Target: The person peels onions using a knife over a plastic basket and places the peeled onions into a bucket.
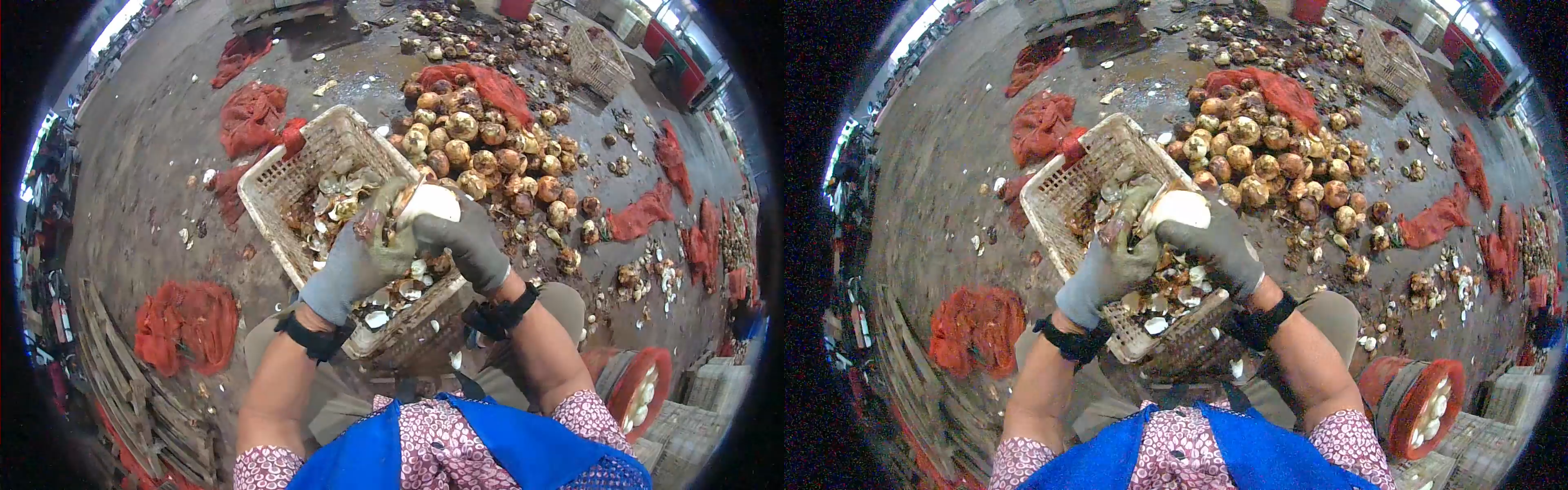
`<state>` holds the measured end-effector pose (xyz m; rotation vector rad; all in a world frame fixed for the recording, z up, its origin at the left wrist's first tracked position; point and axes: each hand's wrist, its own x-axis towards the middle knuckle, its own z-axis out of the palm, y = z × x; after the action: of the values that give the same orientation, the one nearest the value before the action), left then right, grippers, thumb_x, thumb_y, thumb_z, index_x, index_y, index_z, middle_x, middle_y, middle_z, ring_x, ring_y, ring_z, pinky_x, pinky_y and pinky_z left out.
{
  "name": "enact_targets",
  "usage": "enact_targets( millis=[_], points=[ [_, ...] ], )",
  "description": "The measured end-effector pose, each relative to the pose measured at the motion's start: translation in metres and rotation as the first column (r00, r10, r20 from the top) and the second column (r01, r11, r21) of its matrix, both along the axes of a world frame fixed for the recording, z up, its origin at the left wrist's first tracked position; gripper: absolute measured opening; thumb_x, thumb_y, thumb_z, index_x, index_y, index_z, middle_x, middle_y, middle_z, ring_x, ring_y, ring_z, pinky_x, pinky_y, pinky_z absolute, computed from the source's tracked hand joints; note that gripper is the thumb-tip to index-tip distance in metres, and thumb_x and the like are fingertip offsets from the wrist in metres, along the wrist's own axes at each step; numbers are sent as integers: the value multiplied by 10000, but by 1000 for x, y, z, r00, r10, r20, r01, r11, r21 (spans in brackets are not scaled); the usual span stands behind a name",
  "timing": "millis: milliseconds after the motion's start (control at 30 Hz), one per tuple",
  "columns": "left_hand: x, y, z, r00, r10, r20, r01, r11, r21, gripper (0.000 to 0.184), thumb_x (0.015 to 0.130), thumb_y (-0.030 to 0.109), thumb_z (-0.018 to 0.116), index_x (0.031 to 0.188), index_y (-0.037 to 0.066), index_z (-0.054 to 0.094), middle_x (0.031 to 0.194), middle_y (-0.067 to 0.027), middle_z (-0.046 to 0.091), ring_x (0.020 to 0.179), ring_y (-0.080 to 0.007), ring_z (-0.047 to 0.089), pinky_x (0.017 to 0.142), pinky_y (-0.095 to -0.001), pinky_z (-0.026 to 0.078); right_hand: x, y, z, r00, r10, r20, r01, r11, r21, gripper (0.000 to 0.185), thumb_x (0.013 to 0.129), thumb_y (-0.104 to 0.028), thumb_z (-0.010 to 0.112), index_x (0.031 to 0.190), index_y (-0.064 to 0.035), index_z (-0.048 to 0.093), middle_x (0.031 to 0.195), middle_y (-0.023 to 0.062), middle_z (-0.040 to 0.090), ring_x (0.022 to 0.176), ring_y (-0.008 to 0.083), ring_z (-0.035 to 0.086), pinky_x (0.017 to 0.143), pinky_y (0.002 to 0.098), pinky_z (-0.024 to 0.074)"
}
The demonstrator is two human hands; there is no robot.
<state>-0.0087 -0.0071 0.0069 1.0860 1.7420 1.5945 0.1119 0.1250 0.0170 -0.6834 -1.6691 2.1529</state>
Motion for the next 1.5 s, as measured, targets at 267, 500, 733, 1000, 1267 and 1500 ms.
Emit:
enact_targets(
  millis=[267,500,733,1000,1267,1500],
  points=[
    [-11,-15,-1,868,-142,-475,118,990,-82,645,749,112,708,1338,12,466,1255,-162,583,1135,-296,574,1006,-367,445,5,1,10,990,137,46,-144,931,335,463,747,-296,764,1106,-24,657,1010,67,700,911,130,644,843,312,515],
    [-13,-10,-13,967,-81,-242,88,996,16,447,803,145,675,1219,24,564,1216,-130,605,1131,-245,570,1013,-381,427,11,-1,4,988,147,-45,-137,977,166,481,745,-310,766,1116,-28,649,999,47,683,866,123,637,777,274,516],
    [-7,18,-60,894,213,-393,-279,953,-120,515,767,115,648,1251,15,504,968,-185,637,845,-344,646,709,-418,524,-26,-11,-62,951,-288,-108,300,947,117,529,774,-268,750,1176,15,557,994,78,665,889,136,627,764,290,523],
    [1,19,-11,729,106,-676,-364,897,-252,377,795,172,651,1128,18,563,923,-201,642,786,-356,646,649,-426,507,-12,-4,-29,972,-228,-58,207,948,-243,384,787,-221,731,1094,-39,590,948,45,642,763,139,639,636,283,545],
    [1,10,-7,698,249,-671,-294,955,48,491,855,88,599,1337,76,506,849,-43,638,643,-125,562,555,-282,487,6,3,-20,986,3,-169,-85,873,-480,489,840,-266,674,1243,-38,516,1108,79,632,913,199,668,694,309,581],
    [-59,-10,-25,748,-157,645,-144,910,388,432,907,190,575,1315,63,511,992,-58,623,797,-145,598,644,-269,512,10,19,-34,937,-145,-318,-56,834,-548,579,819,-382,685,1257,-35,536,1136,95,643,958,194,664,805,323,570]
  ],
)
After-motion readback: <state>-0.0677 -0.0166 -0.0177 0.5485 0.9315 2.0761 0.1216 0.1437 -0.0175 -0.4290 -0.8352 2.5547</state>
